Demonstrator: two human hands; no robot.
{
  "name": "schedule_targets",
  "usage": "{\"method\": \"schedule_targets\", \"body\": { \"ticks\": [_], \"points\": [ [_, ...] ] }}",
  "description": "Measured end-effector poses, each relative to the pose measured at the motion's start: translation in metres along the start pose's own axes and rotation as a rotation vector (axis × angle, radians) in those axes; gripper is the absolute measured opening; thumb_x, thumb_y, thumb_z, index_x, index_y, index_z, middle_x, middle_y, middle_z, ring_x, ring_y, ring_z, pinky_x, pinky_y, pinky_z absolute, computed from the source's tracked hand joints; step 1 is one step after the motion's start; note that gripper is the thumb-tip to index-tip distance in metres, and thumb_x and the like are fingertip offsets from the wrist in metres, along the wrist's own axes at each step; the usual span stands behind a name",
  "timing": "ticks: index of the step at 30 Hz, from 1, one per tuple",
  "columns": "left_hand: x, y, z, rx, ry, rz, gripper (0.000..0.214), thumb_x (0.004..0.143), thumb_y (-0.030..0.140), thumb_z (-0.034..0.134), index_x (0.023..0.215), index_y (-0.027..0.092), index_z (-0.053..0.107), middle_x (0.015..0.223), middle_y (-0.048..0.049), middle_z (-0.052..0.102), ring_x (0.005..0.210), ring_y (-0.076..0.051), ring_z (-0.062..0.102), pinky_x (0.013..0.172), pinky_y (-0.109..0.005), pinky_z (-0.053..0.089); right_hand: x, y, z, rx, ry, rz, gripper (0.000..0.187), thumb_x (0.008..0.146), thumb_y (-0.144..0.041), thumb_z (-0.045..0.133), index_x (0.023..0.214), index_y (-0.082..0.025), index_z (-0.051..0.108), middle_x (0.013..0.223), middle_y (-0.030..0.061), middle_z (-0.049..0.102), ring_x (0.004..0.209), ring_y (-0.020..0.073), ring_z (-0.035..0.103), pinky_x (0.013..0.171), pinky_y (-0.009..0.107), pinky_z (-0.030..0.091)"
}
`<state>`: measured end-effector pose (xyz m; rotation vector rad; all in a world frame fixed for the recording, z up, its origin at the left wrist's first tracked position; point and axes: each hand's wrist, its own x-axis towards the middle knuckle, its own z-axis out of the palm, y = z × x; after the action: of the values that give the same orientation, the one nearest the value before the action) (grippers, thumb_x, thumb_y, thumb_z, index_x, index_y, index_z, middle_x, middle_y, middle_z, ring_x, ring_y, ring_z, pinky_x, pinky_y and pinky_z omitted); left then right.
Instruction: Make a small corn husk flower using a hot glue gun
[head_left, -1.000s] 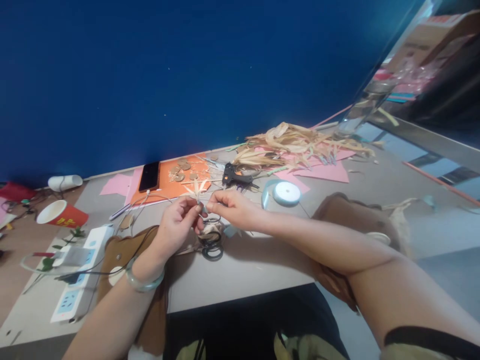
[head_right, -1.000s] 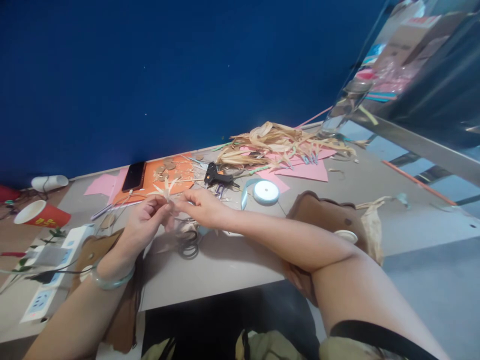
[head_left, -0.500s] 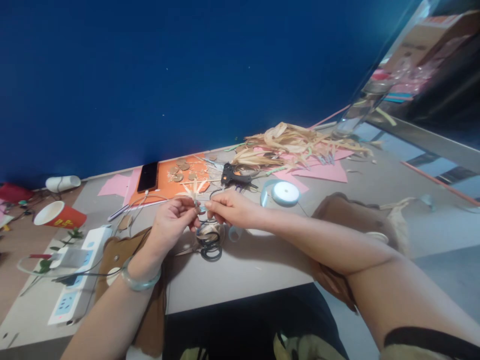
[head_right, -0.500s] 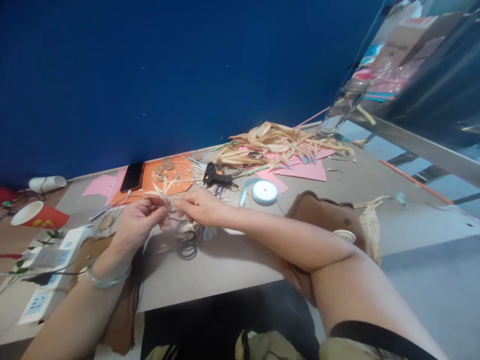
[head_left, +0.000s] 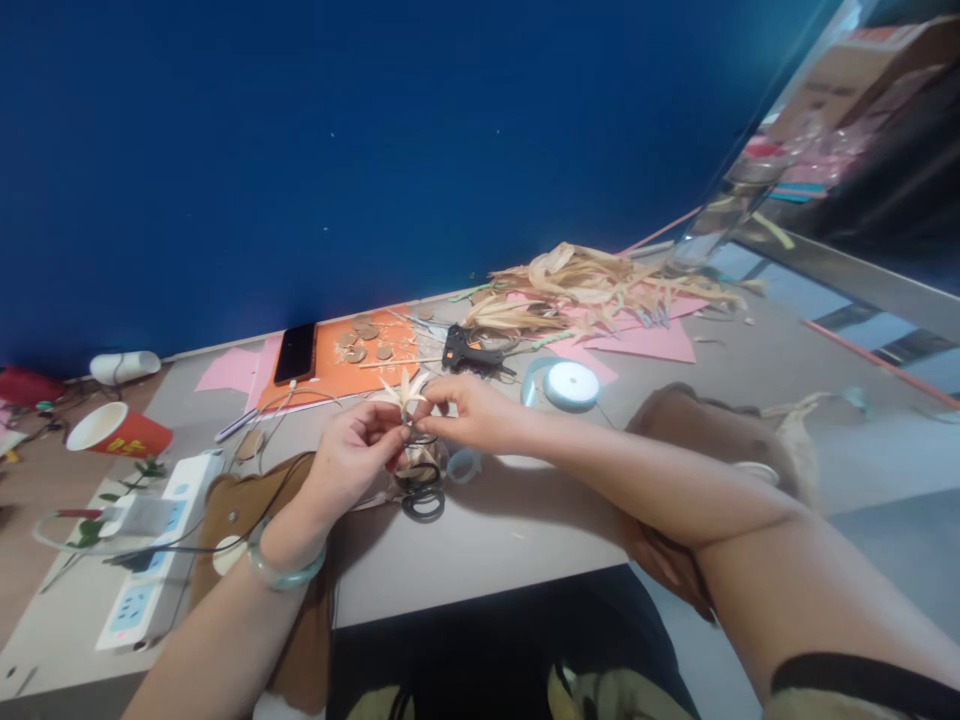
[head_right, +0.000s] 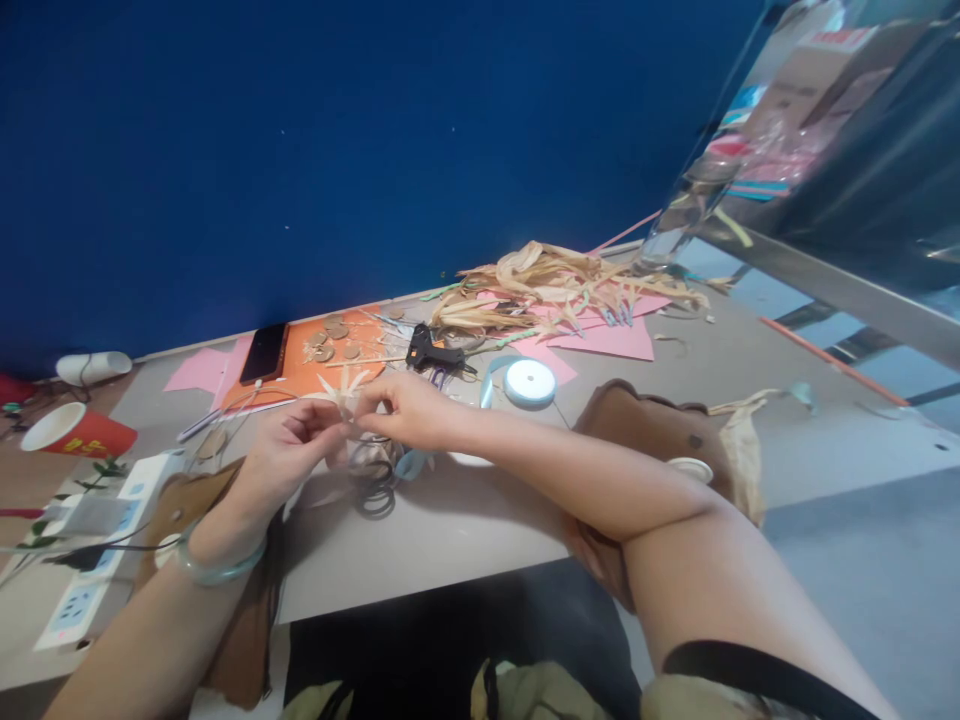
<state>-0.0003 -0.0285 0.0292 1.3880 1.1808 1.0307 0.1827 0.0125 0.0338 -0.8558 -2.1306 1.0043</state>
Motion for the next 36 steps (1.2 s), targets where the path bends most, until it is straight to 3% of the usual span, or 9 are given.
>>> {"method": "schedule_targets", "body": {
  "ticks": [5, 12, 16, 22, 31, 36],
  "points": [
    [-0.001, 0.002, 0.005, -0.02, -0.02, -0.08, 0.028, 0.065, 0.033, 0.077, 0.078, 0.013, 0.061, 0.058, 0.0, 0.064, 0.043, -0.011, 0.057, 0.044, -0.022, 0.047, -0.002, -0.002, -0.001, -0.061, -0.068, 0.041, 0.015, 0.071, -0.003, 0.058, 0.067, -0.014, 0.067, 0.062, -0.0009, 0.063, 0.061, 0.0101, 0.055, 0.061, 0.021, 0.038],
    [0.0, 0.006, 0.001, -0.02, -0.04, -0.133, 0.026, 0.066, 0.032, 0.078, 0.073, 0.014, 0.061, 0.051, 0.0011, 0.062, 0.041, -0.01, 0.055, 0.043, -0.021, 0.045, 0.0, -0.002, 0.004, 0.388, -0.217, 0.32, 0.006, 0.079, -0.013, 0.05, 0.077, -0.019, 0.049, 0.05, -0.0073, 0.053, 0.042, 0.0091, 0.053, 0.044, 0.02, 0.043],
    [0.001, 0.006, -0.001, -0.061, -0.066, -0.145, 0.03, 0.063, 0.033, 0.08, 0.071, 0.015, 0.057, 0.049, 0.002, 0.061, 0.039, -0.011, 0.055, 0.042, -0.021, 0.045, 0.001, -0.002, 0.003, 0.408, -0.199, 0.306, 0.007, 0.072, -0.015, 0.059, 0.074, -0.017, 0.052, 0.051, -0.0078, 0.053, 0.04, 0.0066, 0.052, 0.039, 0.016, 0.04],
    [0.002, -0.001, -0.007, -0.095, -0.133, -0.153, 0.032, 0.065, 0.035, 0.08, 0.072, 0.015, 0.056, 0.049, 0.0016, 0.062, 0.04, -0.011, 0.057, 0.042, -0.02, 0.046, 0.0, -0.003, -0.002, 0.409, -0.222, 0.289, 0.022, 0.073, -0.033, 0.068, 0.076, -0.014, 0.059, 0.054, -0.005, 0.056, 0.041, 0.0054, 0.051, 0.038, 0.015, 0.039],
    [0.003, -0.007, -0.01, -0.13, -0.122, -0.192, 0.034, 0.062, 0.034, 0.082, 0.069, 0.015, 0.055, 0.049, 0.0024, 0.06, 0.038, -0.011, 0.056, 0.038, -0.019, 0.043, -0.002, -0.004, -0.001, 0.5, -0.245, 0.3, 0.026, 0.073, -0.036, 0.072, 0.074, -0.014, 0.058, 0.053, -0.0054, 0.056, 0.041, 0.0042, 0.049, 0.039, 0.015, 0.038],
    [0.005, -0.006, -0.011, -0.194, -0.137, -0.214, 0.035, 0.06, 0.034, 0.083, 0.069, 0.014, 0.055, 0.056, -0.001, 0.066, 0.037, -0.009, 0.055, 0.036, -0.019, 0.042, -0.001, -0.005, -0.003, 0.517, -0.233, 0.338, 0.019, 0.073, -0.03, 0.07, 0.077, -0.013, 0.062, 0.052, -0.0054, 0.057, 0.039, 0.0041, 0.049, 0.038, 0.015, 0.037]
  ]
}}
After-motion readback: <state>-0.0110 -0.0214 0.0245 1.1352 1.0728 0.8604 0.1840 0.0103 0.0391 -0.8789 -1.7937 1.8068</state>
